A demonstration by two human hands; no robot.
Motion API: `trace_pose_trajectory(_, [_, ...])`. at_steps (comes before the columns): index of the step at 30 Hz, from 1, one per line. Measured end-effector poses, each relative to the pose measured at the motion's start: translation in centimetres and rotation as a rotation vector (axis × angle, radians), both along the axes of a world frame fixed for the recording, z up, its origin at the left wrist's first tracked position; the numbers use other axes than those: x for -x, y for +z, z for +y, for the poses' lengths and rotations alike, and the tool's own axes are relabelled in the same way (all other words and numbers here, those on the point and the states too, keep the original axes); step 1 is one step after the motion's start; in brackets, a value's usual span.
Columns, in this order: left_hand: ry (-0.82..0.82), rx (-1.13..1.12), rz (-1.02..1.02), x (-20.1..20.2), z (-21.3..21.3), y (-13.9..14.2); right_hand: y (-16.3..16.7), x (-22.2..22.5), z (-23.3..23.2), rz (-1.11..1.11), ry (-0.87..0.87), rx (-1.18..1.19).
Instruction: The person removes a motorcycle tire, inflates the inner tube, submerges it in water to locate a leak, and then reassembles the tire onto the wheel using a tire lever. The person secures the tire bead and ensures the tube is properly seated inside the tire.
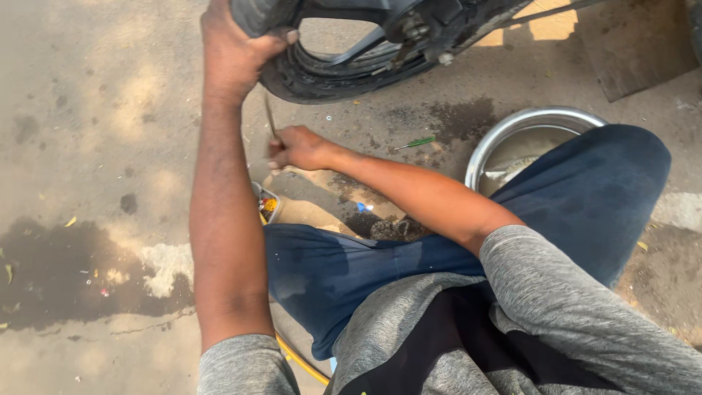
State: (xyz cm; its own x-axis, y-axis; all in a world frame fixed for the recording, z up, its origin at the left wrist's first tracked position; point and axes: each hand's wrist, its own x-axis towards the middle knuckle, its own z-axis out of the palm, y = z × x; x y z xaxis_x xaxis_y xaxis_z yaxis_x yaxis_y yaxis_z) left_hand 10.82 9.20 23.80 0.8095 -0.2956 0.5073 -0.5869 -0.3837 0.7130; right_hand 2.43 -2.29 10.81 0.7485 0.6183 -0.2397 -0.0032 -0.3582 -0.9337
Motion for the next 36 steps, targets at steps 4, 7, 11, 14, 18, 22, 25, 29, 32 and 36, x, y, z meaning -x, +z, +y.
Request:
trace_pose_trajectory(4, [-0.021,-0.020,-0.140,-0.5,0.0,-0.7,-2.5,0.2,-3.6,-0.262,0.031,0.464])
trace_pose_trajectory(7, [0.004,-0.122,-0.098,-1.0,0.0,-1.3,-0.7,0.1,-10.2,-0.171,0.009,0.455])
trace_pose_trajectory(11, [0.042,-0.084,0.040,-1.0,0.1,-1.8,5.2,-1.0,-16.7,-0.177,-0.009,0.768])
trace_pose_trajectory(14, [0.035,-0.054,-0.010,-0.6,0.1,-1.7,7.9,-2.0,-16.8,-0.098,-0.134,0.705])
trace_pose_trajectory(18, [0.019,-0.056,0.016,-0.3,0.1,-1.0,8.1,-4.6,-15.2,-0.387,0.047,0.642])
trace_pose_trajectory(22, [-0.002,-0.041,-0.064,-0.5,0.2,-1.1,7.2,-7.6,-15.4,-0.311,0.070,0.677])
trace_pose_trajectory(25, [0.032,-0.072,0.020,-0.8,0.4,-1.7,7.2,-8.2,-15.1,-0.252,0.080,0.730])
trace_pose_trajectory(29, [0.071,-0.071,-0.060,-1.1,0.5,-2.7,7.2,-6.6,-13.6,-0.107,0.034,0.622])
trace_pose_trajectory(32, [0.119,-0.091,-0.148,-1.3,0.5,-3.3,6.2,-4.8,-12.5,0.148,-0.162,0.441])
trace_pose_trajectory(36, [0.140,-0.045,-0.125,-1.4,0.3,-3.4,3.0,-2.8,-10.5,0.351,-0.427,0.109])
